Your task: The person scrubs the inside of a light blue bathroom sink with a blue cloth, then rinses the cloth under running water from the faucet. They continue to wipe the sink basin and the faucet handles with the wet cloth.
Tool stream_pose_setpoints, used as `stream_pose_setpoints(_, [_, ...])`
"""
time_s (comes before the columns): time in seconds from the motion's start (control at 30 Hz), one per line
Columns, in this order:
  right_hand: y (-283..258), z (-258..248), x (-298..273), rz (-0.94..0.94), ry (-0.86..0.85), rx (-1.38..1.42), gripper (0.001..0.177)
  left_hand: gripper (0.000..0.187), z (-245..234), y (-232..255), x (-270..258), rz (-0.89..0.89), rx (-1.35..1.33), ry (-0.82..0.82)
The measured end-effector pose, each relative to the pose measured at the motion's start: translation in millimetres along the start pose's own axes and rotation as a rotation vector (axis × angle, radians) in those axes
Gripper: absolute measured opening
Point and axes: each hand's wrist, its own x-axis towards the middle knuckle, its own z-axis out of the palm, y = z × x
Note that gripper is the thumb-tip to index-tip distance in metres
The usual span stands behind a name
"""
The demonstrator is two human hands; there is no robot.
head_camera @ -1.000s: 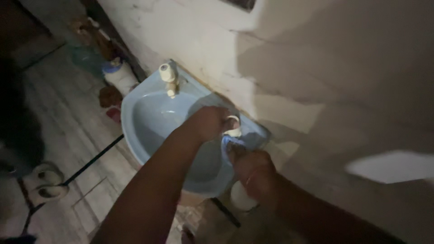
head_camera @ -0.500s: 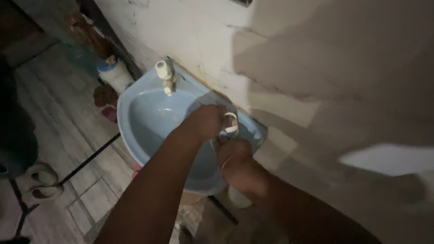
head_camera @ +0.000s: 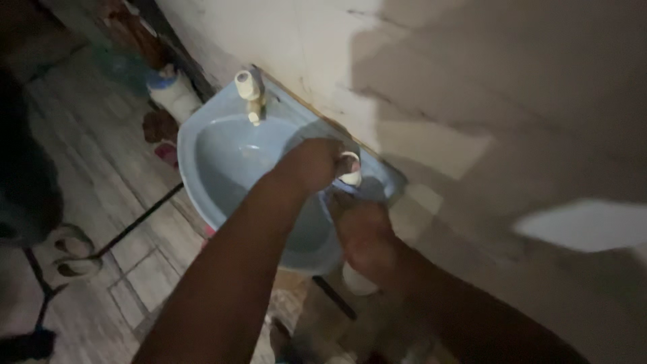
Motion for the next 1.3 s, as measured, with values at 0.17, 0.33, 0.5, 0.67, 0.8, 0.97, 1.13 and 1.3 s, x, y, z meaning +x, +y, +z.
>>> stream_pose_setpoints(0.17, [6,6,-9,-0.045,0.078,0.055,0.034,0.043,1,-4,2,0.071,-0.074,0.057])
stream_pose_setpoints(0.33, [42,-8,-19,0.128,0.098,0.288,0.024,0.048,13,-28,3,0.043,-0.068,0.181])
stream_pose_setpoints(0.5, [44,-33,-24,0.061,0.235,0.335,0.024,0.062,36,-99,-46,-0.130,-0.543,0.488])
stream_pose_setpoints(0.67, [-19,-34,-17,0.034,-0.025,0.255,0.019,0.055,48,-163,-91,-0.323,-0.735,0.413])
stream_pose_setpoints(0.8, [-47,-53,-8,0.088,-0.263,0.158,0.017,0.039,38,-185,-121,-0.006,-0.390,0.514])
stream_pose_setpoints(0.97, [-68,-80,5,0.137,-0.558,0.169,0.019,0.035,-6,-206,-132,-0.149,-0.306,0.382])
stream_pose_setpoints(1.13, [-75,-75,51,0.330,-0.144,0.818,0.031,0.041,-18,-258,-94,-0.427,-1.294,0.102])
stream_pose_setpoints(1.3, [-116,-47,81,1.080,0.302,1.957,0.042,0.046,-13,-257,-78,-0.128,-1.942,-0.172])
